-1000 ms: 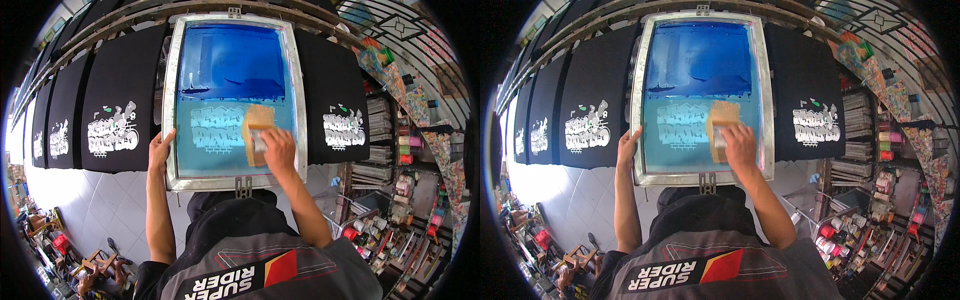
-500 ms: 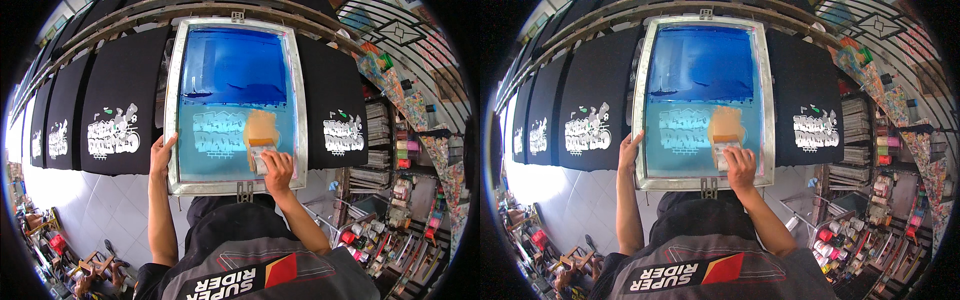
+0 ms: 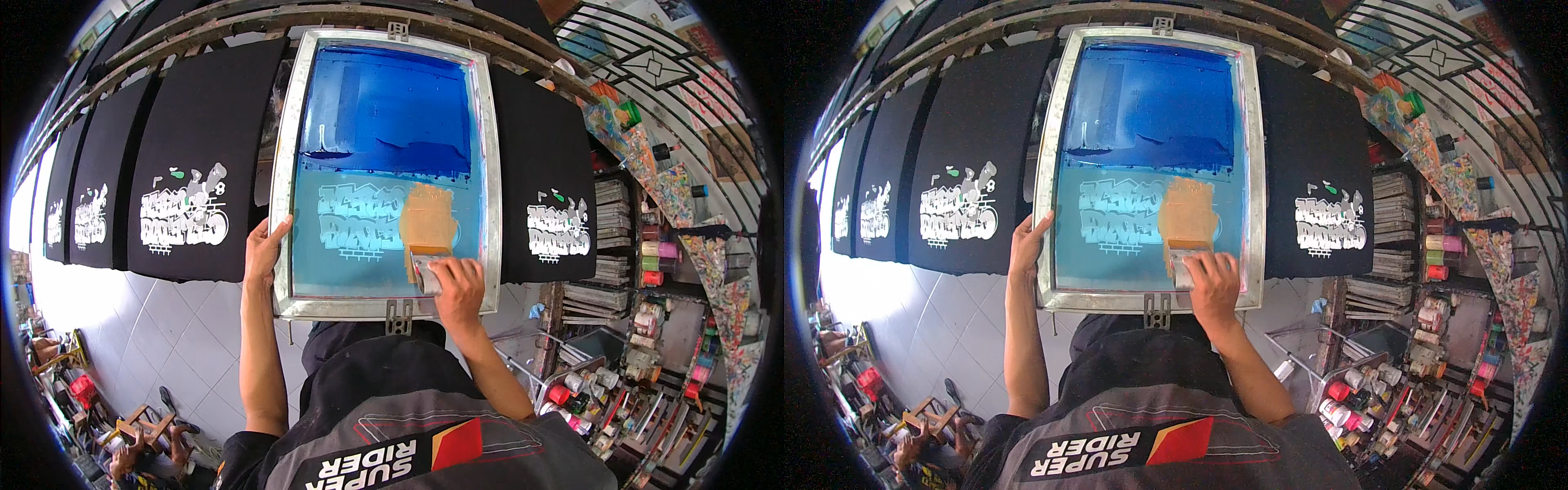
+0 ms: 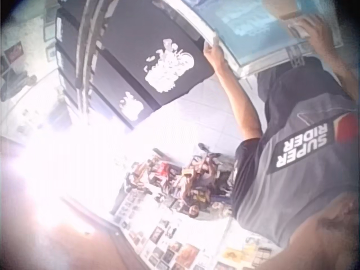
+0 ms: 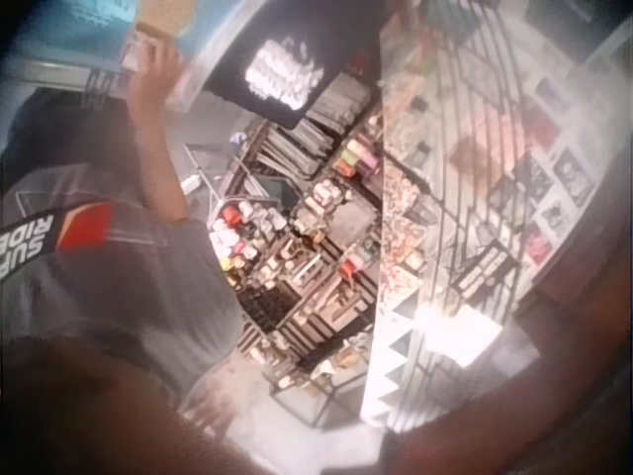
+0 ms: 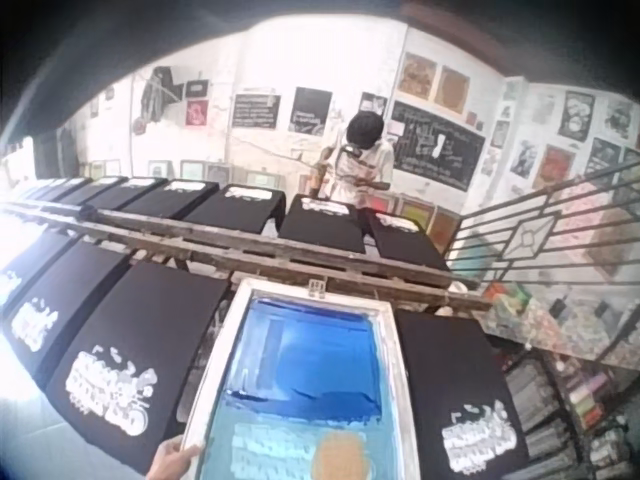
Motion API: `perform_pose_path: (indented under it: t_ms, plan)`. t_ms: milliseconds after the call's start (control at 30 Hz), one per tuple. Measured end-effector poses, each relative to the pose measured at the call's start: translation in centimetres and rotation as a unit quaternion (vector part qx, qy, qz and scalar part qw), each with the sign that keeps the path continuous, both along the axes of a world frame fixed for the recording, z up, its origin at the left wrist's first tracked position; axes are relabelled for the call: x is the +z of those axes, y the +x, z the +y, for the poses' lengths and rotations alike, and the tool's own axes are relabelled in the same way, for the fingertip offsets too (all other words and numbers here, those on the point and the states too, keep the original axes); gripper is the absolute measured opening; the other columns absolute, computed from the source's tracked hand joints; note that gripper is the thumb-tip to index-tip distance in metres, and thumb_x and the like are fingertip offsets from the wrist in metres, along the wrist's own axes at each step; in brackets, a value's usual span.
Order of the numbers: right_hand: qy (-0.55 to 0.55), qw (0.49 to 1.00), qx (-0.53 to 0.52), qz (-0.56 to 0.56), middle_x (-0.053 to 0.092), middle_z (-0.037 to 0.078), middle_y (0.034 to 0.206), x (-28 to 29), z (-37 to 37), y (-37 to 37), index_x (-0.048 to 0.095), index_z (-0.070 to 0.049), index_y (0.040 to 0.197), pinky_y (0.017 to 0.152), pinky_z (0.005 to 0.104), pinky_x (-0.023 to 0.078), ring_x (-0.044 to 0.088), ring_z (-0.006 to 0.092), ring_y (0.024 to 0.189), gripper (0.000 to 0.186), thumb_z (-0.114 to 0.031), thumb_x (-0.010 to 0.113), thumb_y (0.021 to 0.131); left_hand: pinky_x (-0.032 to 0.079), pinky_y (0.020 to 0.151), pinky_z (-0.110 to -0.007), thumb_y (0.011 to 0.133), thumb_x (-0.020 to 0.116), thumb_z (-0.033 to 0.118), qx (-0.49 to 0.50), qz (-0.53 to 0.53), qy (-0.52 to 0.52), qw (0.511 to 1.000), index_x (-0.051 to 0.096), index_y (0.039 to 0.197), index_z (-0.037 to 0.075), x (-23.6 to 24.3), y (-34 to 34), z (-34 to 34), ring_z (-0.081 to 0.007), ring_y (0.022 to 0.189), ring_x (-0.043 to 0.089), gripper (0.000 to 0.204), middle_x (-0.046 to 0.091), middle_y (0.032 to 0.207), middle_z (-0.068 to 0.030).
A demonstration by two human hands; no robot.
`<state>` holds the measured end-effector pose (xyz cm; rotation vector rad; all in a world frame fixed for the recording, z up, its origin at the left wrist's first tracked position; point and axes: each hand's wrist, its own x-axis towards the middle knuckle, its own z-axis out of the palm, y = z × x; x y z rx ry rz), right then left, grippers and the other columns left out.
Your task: The person uses a squeegee to spread blue ink across a screen printing frame positioned over a black t-shirt. The person repeatedly pulls the squeegee across the screen to coat it with ink, then lifts and moves the frame to a different position before continuing the process.
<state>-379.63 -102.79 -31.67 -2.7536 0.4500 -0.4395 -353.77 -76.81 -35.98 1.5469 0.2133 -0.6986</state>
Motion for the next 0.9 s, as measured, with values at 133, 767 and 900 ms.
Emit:
perform_pose_path:
  t_ms: [133,767,900]
  plan:
    - [-0.018,0.998,-0.015,-0.055,0.067,0.004,0.097,-2.1,-1.0,1.4,0.072,-0.009,0.096,0.089,0.0430,0.046,0.064,0.0277,0.094,0.023,0.003,0.063,0.078,0.051,0.069,-0.024,0.094,0.079,0.023,0.000,0.012,-0.011,1.000,0.072,0.117,-0.001,-0.3,-0.2,0.4,-0.0071,0.078,0.065,0.034,0.073,0.095,-0.0031]
    - [0.557,0.725,-0.350,-0.203,0.073,0.012,0.114,-1.9,-12.4,-0.6,0.070,0.005,0.118,0.094,0.0325,0.050,0.068,0.0190,0.106,0.057,-0.047,0.075,0.094,0.035,0.058,-0.028,0.102,0.068,0.035,-0.056,-0.179,0.223,0.956,0.071,0.099,-0.008,1.0,-4.3,2.6,-0.0066,0.067,0.042,0.043,0.053,0.070,0.0027]
    - [0.640,0.667,-0.311,-0.223,0.072,0.010,0.109,-5.1,-14.6,-1.2,0.069,0.004,0.116,0.091,0.0329,0.051,0.068,0.0172,0.101,0.053,-0.044,0.075,0.095,0.029,0.055,-0.029,0.103,0.067,0.034,-0.044,-0.174,0.175,0.968,0.070,0.092,-0.005,1.3,-4.6,2.1,-0.0061,0.065,0.037,0.041,0.050,0.068,0.0043]
